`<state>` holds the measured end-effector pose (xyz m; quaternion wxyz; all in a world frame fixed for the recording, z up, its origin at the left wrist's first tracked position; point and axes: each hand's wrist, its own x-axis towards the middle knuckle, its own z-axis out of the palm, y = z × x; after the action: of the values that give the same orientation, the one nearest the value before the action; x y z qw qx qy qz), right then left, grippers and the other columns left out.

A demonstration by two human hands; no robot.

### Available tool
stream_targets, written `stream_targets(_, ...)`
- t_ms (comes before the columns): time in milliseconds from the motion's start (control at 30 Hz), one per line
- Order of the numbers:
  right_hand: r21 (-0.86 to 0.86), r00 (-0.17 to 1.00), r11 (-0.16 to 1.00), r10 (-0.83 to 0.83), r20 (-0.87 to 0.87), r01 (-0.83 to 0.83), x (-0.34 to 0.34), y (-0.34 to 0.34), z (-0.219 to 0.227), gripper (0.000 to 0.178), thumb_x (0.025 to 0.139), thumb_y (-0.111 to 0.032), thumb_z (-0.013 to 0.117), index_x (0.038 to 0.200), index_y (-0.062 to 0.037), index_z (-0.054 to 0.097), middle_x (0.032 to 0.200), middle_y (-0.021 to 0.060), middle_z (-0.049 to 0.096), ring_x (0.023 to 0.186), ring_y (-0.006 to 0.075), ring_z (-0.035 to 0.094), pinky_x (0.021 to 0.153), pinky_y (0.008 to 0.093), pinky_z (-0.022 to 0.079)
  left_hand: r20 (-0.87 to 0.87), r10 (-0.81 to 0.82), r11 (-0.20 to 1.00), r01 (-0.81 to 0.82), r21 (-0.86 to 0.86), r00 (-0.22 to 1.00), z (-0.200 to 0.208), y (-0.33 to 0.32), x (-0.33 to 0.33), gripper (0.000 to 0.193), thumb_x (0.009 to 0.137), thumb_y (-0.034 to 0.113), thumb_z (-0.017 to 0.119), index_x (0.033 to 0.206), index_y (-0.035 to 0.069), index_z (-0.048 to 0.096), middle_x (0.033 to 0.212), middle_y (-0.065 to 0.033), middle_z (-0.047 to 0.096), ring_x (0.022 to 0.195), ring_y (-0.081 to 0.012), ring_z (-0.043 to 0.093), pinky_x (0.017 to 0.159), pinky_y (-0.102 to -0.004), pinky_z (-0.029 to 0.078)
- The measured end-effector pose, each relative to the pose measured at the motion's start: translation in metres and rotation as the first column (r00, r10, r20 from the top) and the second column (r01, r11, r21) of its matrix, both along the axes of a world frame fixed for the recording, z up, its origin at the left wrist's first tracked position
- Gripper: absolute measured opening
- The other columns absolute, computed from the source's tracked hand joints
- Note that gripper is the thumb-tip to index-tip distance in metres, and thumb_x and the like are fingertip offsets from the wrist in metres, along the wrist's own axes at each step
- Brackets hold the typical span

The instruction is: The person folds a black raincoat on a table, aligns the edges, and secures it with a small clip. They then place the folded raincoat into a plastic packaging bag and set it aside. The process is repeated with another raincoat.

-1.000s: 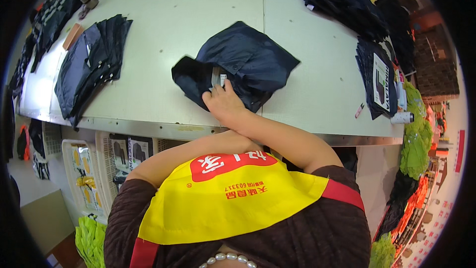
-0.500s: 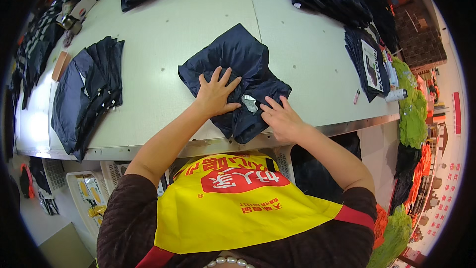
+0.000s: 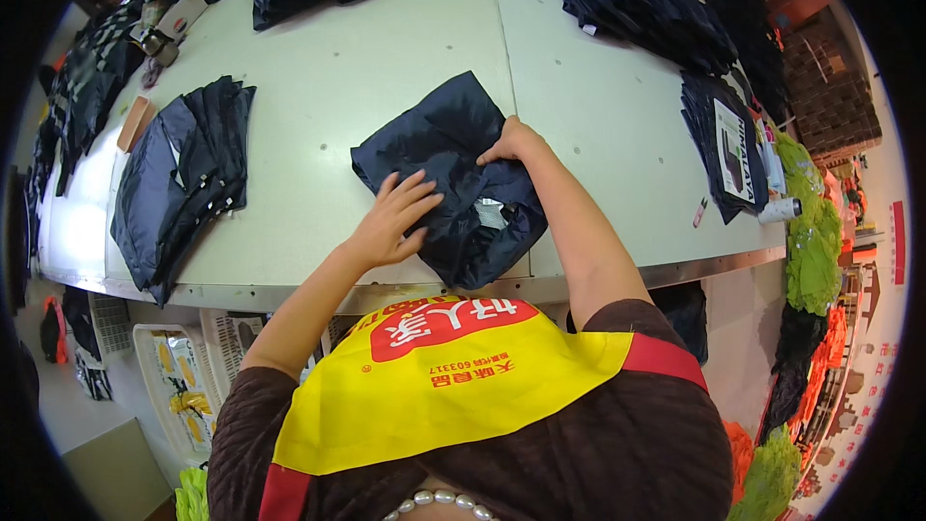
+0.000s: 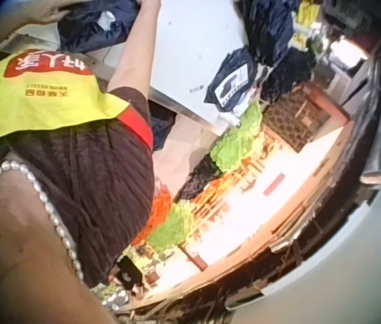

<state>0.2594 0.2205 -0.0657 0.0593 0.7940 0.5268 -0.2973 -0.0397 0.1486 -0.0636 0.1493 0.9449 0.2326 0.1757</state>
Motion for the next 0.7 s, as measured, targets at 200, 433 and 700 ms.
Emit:
stream_targets(200,-0.049,0.981,0.997,-0.059,-0.185,0.051,0.009,0.002,-0.016,0.075,0.049,-0.038,0.087,0.102,0.0091,0.062,0.103,0.0208,0.064,0.092,0.0304,0.064,0.081,0.0357,0.051,-0.115,0.207,0.954,-0.175,0.244,0.972,-0.057,-0.004,-0.031,0.065,0.072,0.025,0.069,0.132,0.019,0.045,0.145,-0.0155,0.030,0.137,-0.0305,0.023,0.111,-0.0550,0.009)
stream_targets(433,0.136,0.991,0.990,0.065,-0.117,-0.049,0.001,-0.012,-0.010,0.058,0.056,-0.029,0.080,0.097,0.0096,0.062,0.098,0.0270,0.064,0.091,0.0362,0.063,0.080,0.0376,0.050,-0.095,-0.236,0.881,0.255,0.400,0.967,-0.001,0.038,0.013,0.041,0.072,0.019,0.066,0.111,0.013,0.053,0.127,-0.0089,0.052,0.128,-0.0256,0.039,0.109,-0.0478,0.021)
stream_targets(700,0.170,0.956,0.949,0.282,-0.075,-0.267,-0.070,-0.049,0.058,0.112,0.058,-0.071,0.065,0.130,0.0088,0.033,0.115,0.0312,0.056,0.109,0.0404,0.055,0.095,0.0461,0.038,0.145,-0.289,0.949,0.303,-0.088,0.946,-0.029,0.046,0.065,0.028,0.063,0.028,0.074,0.076,0.007,0.061,0.067,-0.0132,0.063,0.065,-0.0330,0.063,0.058,-0.0419,0.050)
